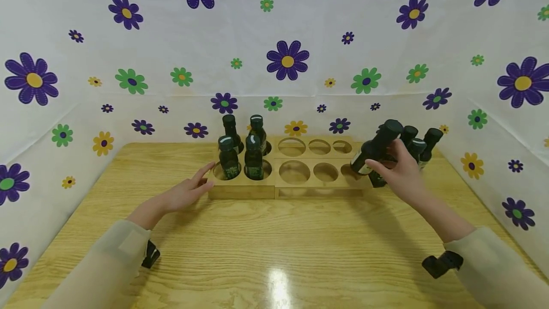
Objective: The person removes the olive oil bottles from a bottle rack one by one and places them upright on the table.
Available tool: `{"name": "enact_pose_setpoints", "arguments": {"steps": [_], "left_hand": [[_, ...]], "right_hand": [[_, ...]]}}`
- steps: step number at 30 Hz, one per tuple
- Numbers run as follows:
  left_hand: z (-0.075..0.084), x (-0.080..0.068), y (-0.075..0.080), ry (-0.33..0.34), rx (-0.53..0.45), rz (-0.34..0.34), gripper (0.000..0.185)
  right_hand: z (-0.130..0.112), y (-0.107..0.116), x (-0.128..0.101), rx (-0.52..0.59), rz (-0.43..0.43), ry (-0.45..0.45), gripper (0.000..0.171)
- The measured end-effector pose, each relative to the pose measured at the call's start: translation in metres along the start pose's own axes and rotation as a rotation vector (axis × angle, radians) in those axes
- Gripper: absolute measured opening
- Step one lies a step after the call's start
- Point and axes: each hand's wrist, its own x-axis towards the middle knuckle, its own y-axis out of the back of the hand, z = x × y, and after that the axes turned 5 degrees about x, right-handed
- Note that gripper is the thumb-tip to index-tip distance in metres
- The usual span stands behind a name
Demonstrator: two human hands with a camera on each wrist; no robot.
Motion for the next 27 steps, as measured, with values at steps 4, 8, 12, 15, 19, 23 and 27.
{"name": "enact_pose_setpoints", "arguments": {"steps": [4,8,12,15,19,23,27], "left_hand": [[-0.001,-0.001,0.000,0.000,0.000,0.003,0.067],[-0.002,0.000,0.000,-0.005,-0.003,0.003,0.068],[-0.003,0.001,0.000,-0.009,-0.001,0.004,0.068],[-0.003,0.001,0.000,-0.015,0.001,0.008,0.068],[-0.003,0.002,0.000,-0.016,0.003,0.008,0.068],[-0.002,0.002,0.000,-0.013,0.006,0.009,0.068],[-0.002,0.001,0.000,-0.002,-0.002,0.007,0.068]], "right_hand": [[0.010,0.013,-0.011,0.039,0.044,0.024,0.044],[0.021,0.030,-0.021,0.038,0.053,0.007,0.044],[0.029,0.046,-0.031,0.027,0.023,-0.016,0.048],[0.034,0.057,-0.038,0.003,0.011,-0.033,0.053],[0.043,0.071,-0.045,-0.033,0.011,-0.063,0.052],[0.053,0.083,-0.050,-0.093,-0.001,-0.107,0.050],[0.062,0.090,-0.053,-0.156,-0.026,-0.167,0.054]]}}
